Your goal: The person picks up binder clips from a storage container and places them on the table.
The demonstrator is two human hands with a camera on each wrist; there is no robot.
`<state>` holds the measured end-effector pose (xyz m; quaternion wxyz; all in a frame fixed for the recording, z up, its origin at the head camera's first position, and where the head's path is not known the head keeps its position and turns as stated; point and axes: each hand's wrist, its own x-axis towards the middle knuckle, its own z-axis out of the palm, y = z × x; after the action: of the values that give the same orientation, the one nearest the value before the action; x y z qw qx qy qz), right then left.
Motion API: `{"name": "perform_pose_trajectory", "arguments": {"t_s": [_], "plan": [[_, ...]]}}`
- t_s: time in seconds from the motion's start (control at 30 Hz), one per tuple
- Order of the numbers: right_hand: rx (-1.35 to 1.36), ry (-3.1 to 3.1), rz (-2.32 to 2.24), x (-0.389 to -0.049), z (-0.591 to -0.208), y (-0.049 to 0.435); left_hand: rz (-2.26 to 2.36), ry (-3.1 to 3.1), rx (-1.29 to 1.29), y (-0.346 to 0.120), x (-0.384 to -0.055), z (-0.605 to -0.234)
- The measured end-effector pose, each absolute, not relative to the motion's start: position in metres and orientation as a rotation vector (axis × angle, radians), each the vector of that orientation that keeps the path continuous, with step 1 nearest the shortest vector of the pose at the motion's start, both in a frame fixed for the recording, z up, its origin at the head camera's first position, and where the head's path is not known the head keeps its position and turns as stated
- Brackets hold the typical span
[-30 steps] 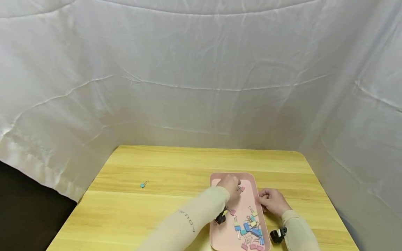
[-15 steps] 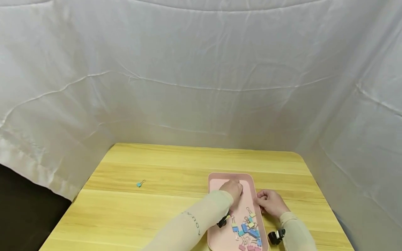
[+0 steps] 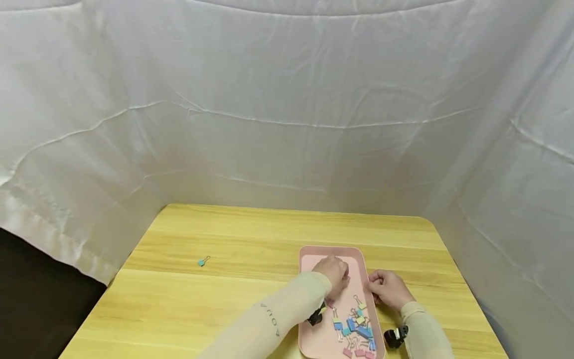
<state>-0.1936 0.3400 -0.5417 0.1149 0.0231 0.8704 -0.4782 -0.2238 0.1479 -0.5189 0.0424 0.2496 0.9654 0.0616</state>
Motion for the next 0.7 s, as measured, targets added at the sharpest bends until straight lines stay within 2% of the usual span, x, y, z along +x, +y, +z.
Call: {"name": "perform_pose_trajectory", "arguments": {"t_s": [0.37,0.7], "plan": [[0.080,2.569,-1.374,-0.190,-0.539,0.341,0.573,2.911,0.745,0.114,-0.225,-0.492],[0.078,2.556,-1.395,-0.191,-0.542,0.340,0.669,3.028,0.755,0.024,-0.248,-0.485]]}}
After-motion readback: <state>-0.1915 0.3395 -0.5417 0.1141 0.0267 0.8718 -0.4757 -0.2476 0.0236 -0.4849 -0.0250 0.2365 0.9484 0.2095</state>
